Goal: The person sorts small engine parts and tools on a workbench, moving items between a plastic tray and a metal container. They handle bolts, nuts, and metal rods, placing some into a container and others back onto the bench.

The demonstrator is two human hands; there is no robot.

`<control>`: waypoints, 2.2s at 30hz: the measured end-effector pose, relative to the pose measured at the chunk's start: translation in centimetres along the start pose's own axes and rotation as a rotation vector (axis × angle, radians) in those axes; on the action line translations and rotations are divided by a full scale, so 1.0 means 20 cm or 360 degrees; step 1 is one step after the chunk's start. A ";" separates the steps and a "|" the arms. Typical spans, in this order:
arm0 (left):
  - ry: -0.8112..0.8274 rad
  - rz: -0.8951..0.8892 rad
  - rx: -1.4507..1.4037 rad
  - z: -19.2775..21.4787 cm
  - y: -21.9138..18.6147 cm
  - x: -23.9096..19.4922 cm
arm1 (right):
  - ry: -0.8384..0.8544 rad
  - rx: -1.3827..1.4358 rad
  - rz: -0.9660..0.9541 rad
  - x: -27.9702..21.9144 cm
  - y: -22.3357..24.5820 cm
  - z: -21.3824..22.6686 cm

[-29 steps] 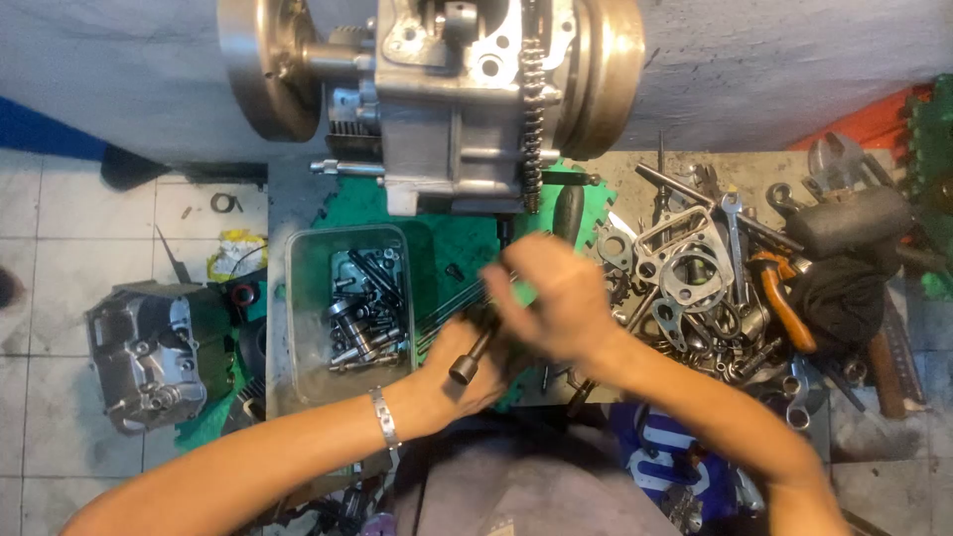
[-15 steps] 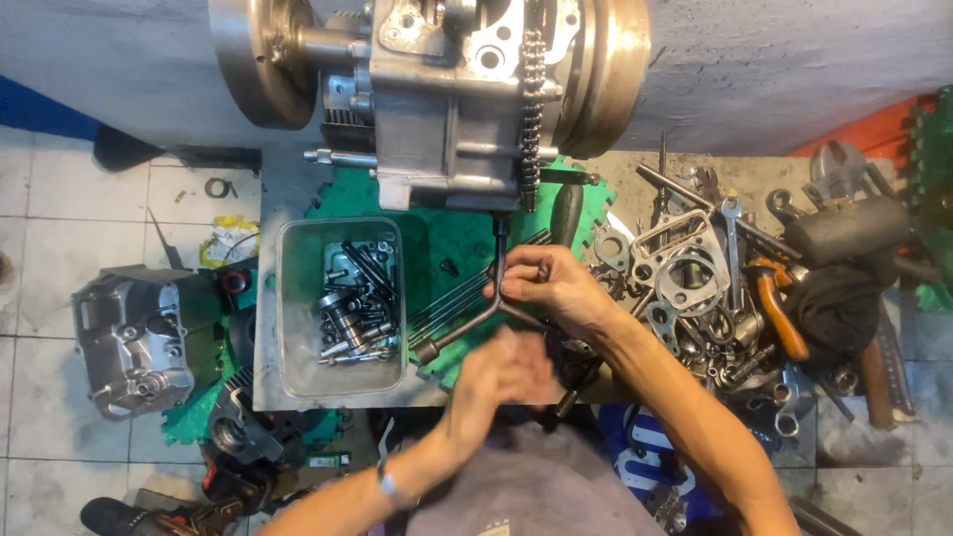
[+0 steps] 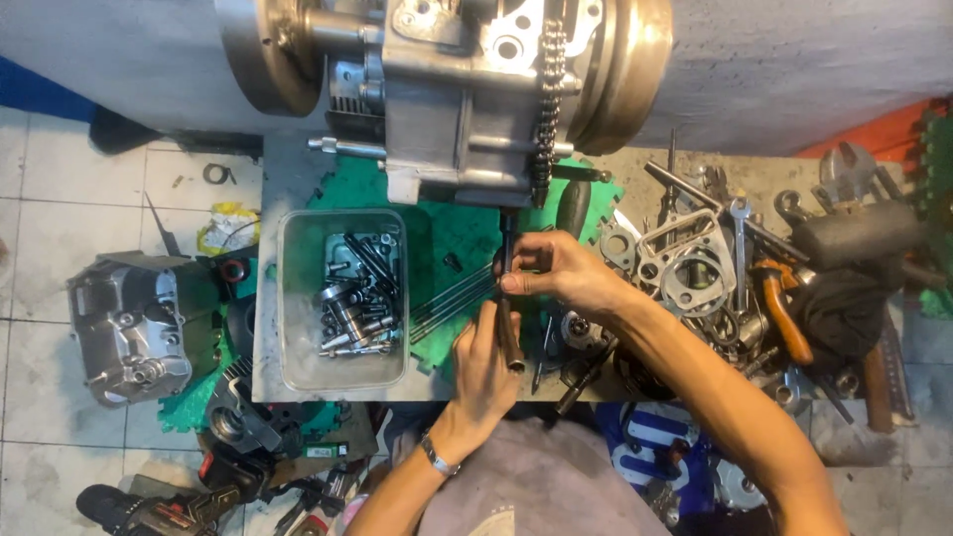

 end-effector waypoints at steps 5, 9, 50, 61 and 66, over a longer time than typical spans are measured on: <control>-0.0020 0.0935 -0.1234 -0.20 0.12 -0.11 | -0.0031 0.0126 -0.0044 0.02 -0.04 0.00; 0.0372 0.1248 -0.1865 0.02 -0.19 -0.01 | -0.0061 0.0097 -0.0011 0.02 0.01 -0.02; -0.0105 -0.0565 0.0817 0.30 -0.35 0.09 | -0.0178 0.0093 0.0052 0.00 -0.04 -0.05; -0.0075 0.1520 -0.2344 -0.02 -0.06 0.05 | -0.0053 0.0168 0.0049 0.00 -0.02 -0.02; 0.0827 0.1248 -0.2065 0.03 -0.20 -0.11 | 0.0051 0.0395 0.0015 0.02 -0.03 0.01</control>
Point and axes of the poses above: each hand's wrist, its own x-axis towards the middle knuckle, its own z-axis out of the back of the hand, y = z × x, the point moved 4 cm from there along x, towards the middle knuckle, and after that the axes turned 2 degrees about -y, right-handed, at the moved point
